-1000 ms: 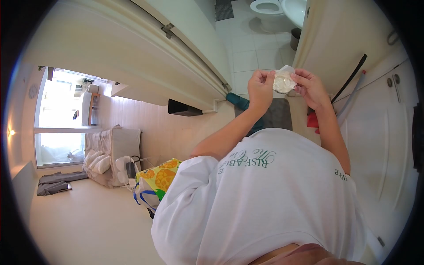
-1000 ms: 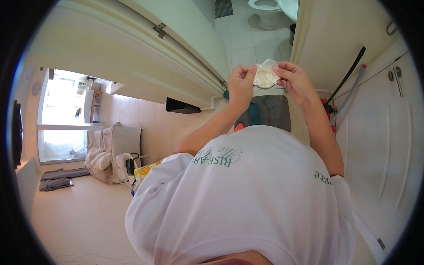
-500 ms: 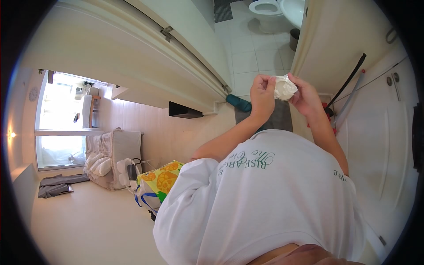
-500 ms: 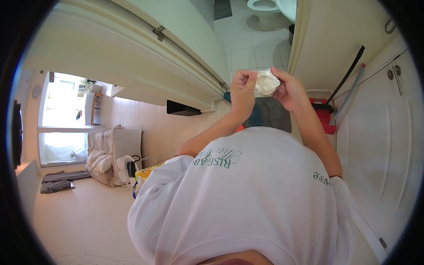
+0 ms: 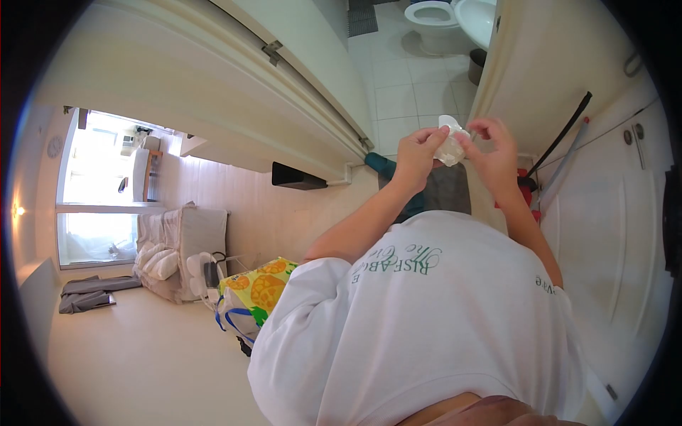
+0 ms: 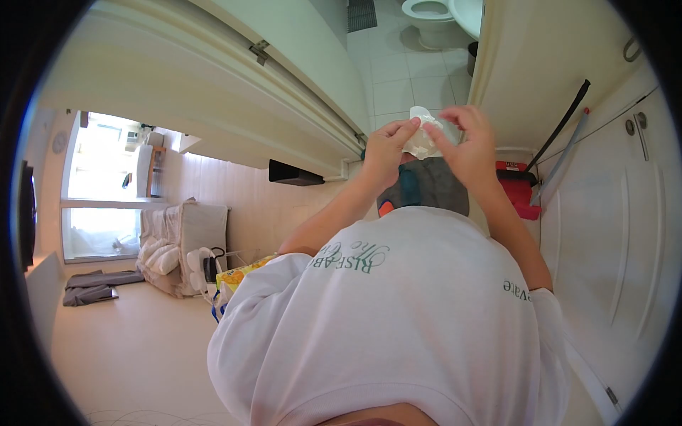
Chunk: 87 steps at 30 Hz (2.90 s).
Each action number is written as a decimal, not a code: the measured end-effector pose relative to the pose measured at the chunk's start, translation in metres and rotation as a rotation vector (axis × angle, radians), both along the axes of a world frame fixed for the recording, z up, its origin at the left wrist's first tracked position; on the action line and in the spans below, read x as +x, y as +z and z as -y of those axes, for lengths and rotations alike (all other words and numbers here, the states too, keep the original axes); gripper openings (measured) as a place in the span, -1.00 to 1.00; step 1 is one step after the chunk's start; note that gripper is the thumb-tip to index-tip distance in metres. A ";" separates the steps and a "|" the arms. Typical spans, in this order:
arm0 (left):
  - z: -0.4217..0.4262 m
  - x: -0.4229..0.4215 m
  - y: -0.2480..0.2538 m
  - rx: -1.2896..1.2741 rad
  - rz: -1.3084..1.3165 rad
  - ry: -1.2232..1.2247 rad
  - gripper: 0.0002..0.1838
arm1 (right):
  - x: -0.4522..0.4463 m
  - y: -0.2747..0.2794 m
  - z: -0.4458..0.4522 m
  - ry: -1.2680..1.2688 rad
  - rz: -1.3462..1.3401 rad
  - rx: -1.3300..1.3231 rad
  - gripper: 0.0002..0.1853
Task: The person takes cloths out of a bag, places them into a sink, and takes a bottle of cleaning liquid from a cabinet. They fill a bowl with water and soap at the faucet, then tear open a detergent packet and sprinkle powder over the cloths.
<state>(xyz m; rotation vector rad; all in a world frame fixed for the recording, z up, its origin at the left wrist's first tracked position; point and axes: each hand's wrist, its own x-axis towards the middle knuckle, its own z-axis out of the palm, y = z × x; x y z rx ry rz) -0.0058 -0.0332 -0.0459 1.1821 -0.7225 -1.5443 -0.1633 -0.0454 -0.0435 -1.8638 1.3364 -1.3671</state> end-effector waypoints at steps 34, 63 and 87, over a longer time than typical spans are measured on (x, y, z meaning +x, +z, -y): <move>-0.010 0.015 -0.016 0.007 -0.017 -0.025 -0.69 | -0.001 -0.024 0.016 0.407 0.570 0.775 -0.82; 0.007 0.026 -0.015 -0.100 0.013 -0.123 -0.67 | -0.004 -0.028 0.021 0.474 0.856 0.914 -0.87; 0.114 0.133 -0.024 -0.127 -0.070 0.191 -0.68 | 0.179 -0.033 0.094 -0.132 0.370 0.209 -0.81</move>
